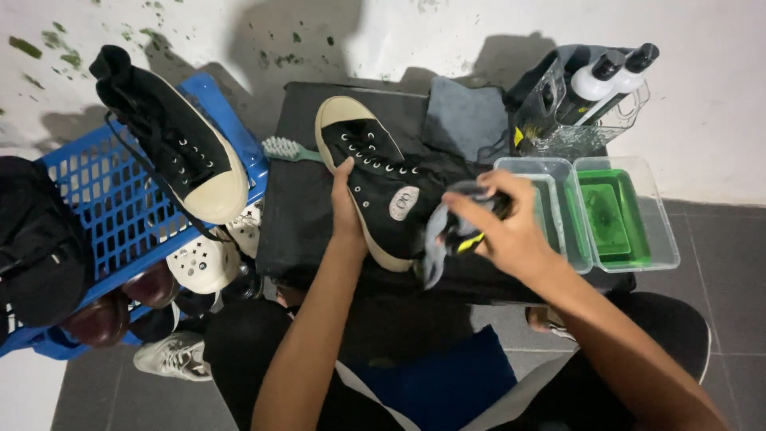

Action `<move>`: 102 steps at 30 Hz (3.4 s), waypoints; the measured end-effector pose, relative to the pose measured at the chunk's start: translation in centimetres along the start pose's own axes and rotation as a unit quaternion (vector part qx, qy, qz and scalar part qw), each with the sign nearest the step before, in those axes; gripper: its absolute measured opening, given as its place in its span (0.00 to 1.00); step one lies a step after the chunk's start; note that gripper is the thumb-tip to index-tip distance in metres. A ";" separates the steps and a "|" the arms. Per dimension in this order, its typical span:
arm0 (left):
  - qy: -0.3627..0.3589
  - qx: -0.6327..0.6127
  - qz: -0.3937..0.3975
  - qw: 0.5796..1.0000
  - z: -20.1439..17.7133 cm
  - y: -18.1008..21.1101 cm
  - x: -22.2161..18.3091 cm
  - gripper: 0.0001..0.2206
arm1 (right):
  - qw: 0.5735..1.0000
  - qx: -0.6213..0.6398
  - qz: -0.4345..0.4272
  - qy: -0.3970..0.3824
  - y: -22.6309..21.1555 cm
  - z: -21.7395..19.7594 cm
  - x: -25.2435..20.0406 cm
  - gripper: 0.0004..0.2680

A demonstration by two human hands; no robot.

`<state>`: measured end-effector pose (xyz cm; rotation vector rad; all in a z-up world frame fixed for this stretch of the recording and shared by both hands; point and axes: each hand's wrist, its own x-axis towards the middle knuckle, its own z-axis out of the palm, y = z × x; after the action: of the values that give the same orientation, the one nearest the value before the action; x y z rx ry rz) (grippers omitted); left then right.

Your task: Cleaning a black and white sneaker by scrubbing it with a brush and wiping it with a cloth.

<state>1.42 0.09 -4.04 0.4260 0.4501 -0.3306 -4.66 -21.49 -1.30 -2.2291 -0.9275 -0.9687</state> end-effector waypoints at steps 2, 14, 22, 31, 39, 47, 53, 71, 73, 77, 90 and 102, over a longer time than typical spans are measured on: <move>-0.004 0.008 0.005 1.000 0.3 0.1 0.1 0.29 | 1.000 -0.002 -0.006 0.010 0.9 -1.8 1.1 0.24; 0.014 0.058 0.018 0.998 2.5 -0.5 -3.1 0.34 | 0.992 0.003 -0.116 0.052 0.7 -1.2 -0.4 0.12; 0.015 0.070 0.058 0.996 2.1 -0.6 -2.5 0.36 | 0.984 0.023 -0.162 0.071 -2.0 -0.2 0.3 0.17; -0.006 0.080 0.026 0.996 2.8 -1.2 -2.7 0.36 | 0.985 -0.006 -0.161 0.065 -1.9 -0.8 1.0 0.07; 0.005 0.080 0.032 0.996 2.9 -1.0 -3.2 0.35 | 0.991 0.028 -0.126 0.041 -0.4 -0.9 -0.4 0.12; 0.015 0.067 0.046 0.997 2.0 -2.1 -2.5 0.34 | 0.978 0.025 -0.190 0.084 -6.6 -0.2 1.8 0.04; 0.011 0.087 0.064 0.994 -0.6 -2.4 -0.3 0.28 | 0.977 -0.038 -0.184 0.097 -5.2 -1.0 2.3 0.03; 0.061 0.105 0.052 0.991 2.3 -2.2 -2.5 0.29 | 0.993 0.025 -0.112 0.038 -5.8 -2.4 3.8 0.21; 0.061 0.115 0.052 0.990 2.9 -1.9 -3.0 0.28 | 0.993 0.019 -0.113 0.035 -6.6 -2.5 4.5 0.19; 0.076 0.114 0.042 0.990 3.4 -1.8 -3.3 0.29 | 0.996 -0.006 -0.084 -0.036 -8.2 -3.4 5.0 0.07; 0.063 0.080 0.029 0.994 2.0 -1.6 -2.3 0.27 | 0.936 -0.061 0.193 -0.287 -6.4 -6.7 3.4 0.20; 0.072 0.054 0.028 0.996 1.7 -1.6 -2.4 0.28 | 0.937 0.132 0.253 -0.201 -9.6 -6.7 5.9 0.11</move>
<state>-0.69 -1.53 -2.04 0.5686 0.5624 -0.2721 -11.69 -17.89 9.17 -2.2906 -0.5468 -0.1476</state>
